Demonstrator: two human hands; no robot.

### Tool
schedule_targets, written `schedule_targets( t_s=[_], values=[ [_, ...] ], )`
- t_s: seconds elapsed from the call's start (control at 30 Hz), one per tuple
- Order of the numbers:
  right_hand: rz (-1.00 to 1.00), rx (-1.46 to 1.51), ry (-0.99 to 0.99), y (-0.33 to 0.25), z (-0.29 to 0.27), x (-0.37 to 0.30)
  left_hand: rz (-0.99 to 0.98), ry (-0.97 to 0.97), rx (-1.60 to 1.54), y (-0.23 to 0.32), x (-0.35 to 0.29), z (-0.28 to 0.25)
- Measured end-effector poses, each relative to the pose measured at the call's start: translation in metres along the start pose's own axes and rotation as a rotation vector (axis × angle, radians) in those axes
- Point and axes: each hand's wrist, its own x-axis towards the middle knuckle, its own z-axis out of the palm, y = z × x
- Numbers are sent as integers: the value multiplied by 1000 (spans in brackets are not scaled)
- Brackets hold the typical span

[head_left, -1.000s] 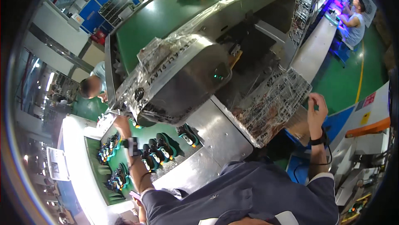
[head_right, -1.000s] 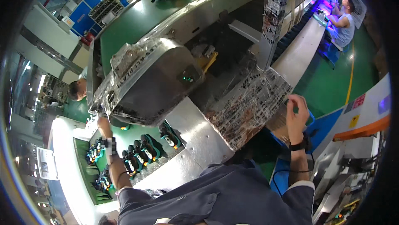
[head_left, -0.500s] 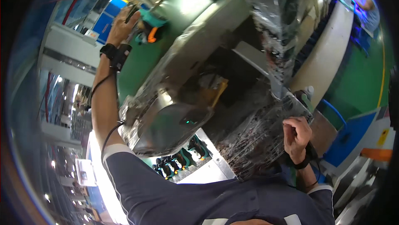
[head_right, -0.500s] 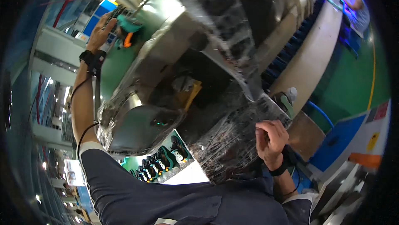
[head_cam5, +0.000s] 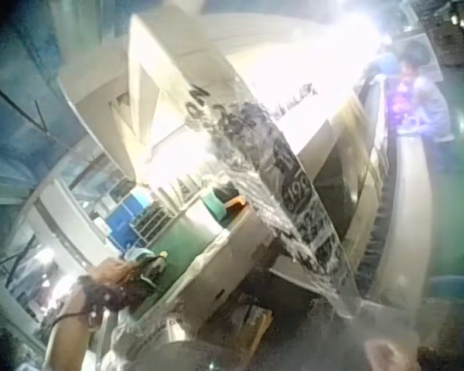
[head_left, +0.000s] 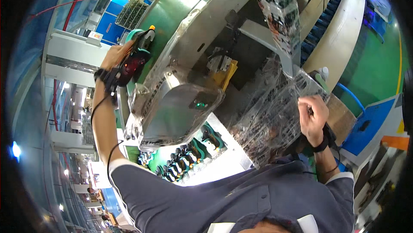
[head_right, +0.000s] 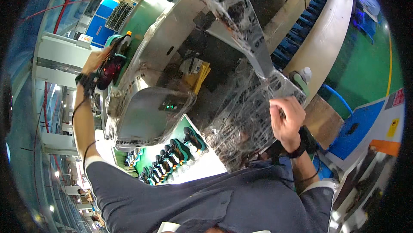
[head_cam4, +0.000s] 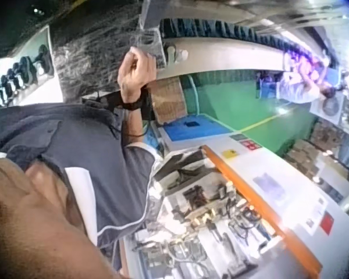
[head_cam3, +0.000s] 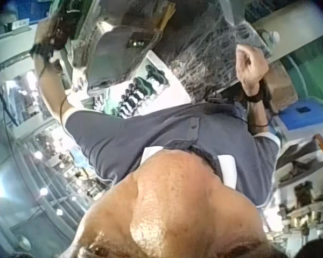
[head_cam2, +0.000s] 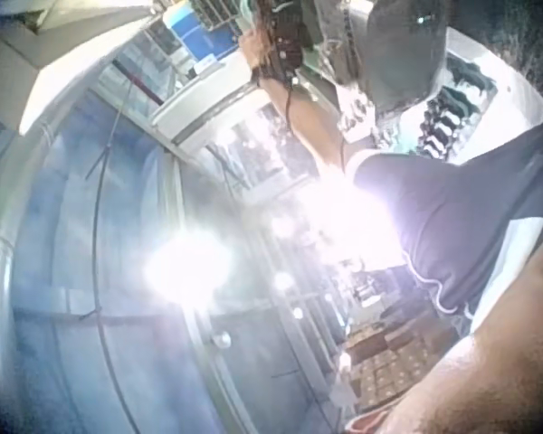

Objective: Using an industrial press machine to attach or shape shoe components as part of a production line.

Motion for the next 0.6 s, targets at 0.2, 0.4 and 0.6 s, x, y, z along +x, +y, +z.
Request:
schedule_targets(
  t_s=[0.2, 0.4, 0.6],
  values=[
    [17, 6, 54, 2, 5, -6, 116, 221, -752, -2, -124, 33],
    [-25, -17, 66, -6, 5, -10, 6, 628, -849, -13, -170, 63],
    [33, 139, 11, -26, -9, -17, 151, 715, -1316, 61, -252, 8]
  ],
)
